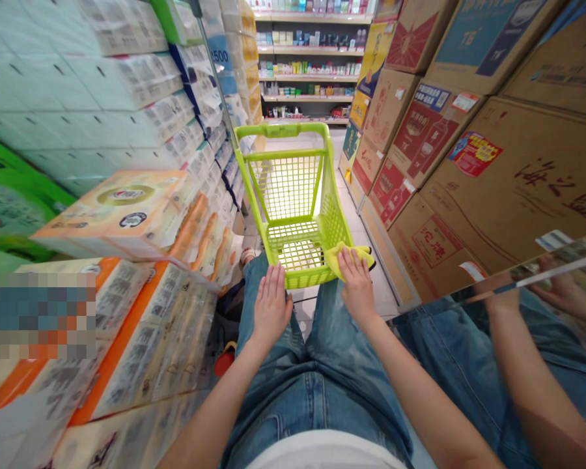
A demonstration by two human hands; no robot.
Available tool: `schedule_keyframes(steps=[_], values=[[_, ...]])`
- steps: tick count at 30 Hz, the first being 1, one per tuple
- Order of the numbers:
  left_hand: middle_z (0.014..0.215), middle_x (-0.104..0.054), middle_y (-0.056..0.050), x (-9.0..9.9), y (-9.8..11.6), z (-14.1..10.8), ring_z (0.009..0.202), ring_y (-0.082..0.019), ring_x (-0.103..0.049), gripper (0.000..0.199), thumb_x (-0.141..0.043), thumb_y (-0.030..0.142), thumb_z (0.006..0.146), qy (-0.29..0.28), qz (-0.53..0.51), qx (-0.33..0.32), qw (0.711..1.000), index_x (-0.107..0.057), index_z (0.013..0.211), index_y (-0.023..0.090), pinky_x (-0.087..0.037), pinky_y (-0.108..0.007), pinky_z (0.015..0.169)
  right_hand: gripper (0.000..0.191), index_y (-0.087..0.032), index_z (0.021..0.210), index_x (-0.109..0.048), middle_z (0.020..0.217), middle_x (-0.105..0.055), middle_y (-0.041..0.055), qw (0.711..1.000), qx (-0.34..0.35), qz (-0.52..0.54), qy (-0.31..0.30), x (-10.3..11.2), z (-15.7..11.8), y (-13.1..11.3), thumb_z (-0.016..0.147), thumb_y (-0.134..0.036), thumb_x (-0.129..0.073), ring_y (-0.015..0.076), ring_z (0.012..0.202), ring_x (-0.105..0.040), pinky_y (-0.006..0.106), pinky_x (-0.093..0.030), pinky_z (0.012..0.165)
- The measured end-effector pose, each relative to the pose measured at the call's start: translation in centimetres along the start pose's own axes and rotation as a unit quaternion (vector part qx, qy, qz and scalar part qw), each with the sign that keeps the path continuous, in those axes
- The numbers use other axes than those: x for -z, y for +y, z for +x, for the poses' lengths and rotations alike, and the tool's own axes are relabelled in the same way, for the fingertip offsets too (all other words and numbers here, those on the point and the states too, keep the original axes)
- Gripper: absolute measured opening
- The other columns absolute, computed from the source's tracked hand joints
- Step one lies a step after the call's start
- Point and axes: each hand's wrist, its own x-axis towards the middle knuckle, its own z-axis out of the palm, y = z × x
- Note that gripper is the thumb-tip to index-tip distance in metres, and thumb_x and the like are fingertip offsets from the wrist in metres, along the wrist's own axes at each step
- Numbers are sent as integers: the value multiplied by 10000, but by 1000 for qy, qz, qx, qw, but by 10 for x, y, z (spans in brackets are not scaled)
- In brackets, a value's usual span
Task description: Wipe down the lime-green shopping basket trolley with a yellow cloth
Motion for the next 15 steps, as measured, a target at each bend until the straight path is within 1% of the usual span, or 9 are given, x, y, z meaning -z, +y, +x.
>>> schedule_keyframes(steps=[2, 4, 8, 10, 12, 13, 15], values=[[1583, -322, -176, 0, 0, 0, 1507, -271, -204, 729, -454, 168, 901, 2, -5, 2, 1000, -138, 1553, 95, -280, -488, 1195, 851, -124, 1558, -226, 1590, -329, 132, 1000, -21, 8, 15, -6, 0, -13, 732, 47, -342, 229, 1525, -129, 534, -237, 1217], [1585, -317, -179, -1, 0, 0, 1506, -275, -207, 735, -455, 171, 900, 3, -8, 2, 1000, -128, 1555, 97, -282, -493, 1193, 849, -91, 1552, -229, 1594, -312, 152, 999, -28, 20, 16, -14, 0, -38, 724, 49, -349, 238, 1528, -100, 530, -247, 1215], [1580, -325, -184, 1, -2, 0, 1508, -277, -197, 725, -460, 184, 905, 1, 2, 1, 1000, -144, 1551, 87, -283, -487, 1192, 805, -87, 1538, -278, 1603, -301, 124, 998, 15, 53, -25, -30, 2, -93, 746, 18, -380, 246, 1525, -116, 506, -238, 1223], [1579, -326, -187, 2, -4, 0, 1506, -280, -205, 722, -468, 196, 906, -4, 9, -7, 1000, -156, 1548, 84, -282, -483, 1192, 770, -75, 1527, -302, 1605, -296, 119, 997, 25, 57, -37, -33, 4, -109, 766, 1, -390, 250, 1524, -121, 502, -236, 1223], [1579, -329, -183, 3, -5, -1, 1502, -278, -218, 714, -466, 196, 906, -7, 14, -11, 1000, -169, 1546, 88, -278, -477, 1194, 755, -70, 1523, -310, 1605, -295, 118, 997, 33, 53, -38, -33, 5, -114, 775, -6, -398, 247, 1524, -122, 500, -238, 1221], [1578, -332, -179, 3, -5, -1, 1501, -274, -222, 708, -460, 188, 906, -7, 16, -12, 1000, -175, 1546, 89, -276, -473, 1196, 759, -78, 1525, -308, 1605, -296, 113, 997, 43, 50, -41, -31, 5, -111, 776, -6, -401, 242, 1524, -124, 491, -239, 1221], [1578, -336, -172, 3, -5, -1, 1503, -263, -219, 698, -444, 166, 904, -4, 19, -12, 1000, -180, 1545, 90, -271, -465, 1200, 775, -117, 1534, -303, 1603, -308, 87, 995, 76, 44, -50, -25, 3, -97, 774, 1, -399, 224, 1523, -140, 471, -232, 1225]])
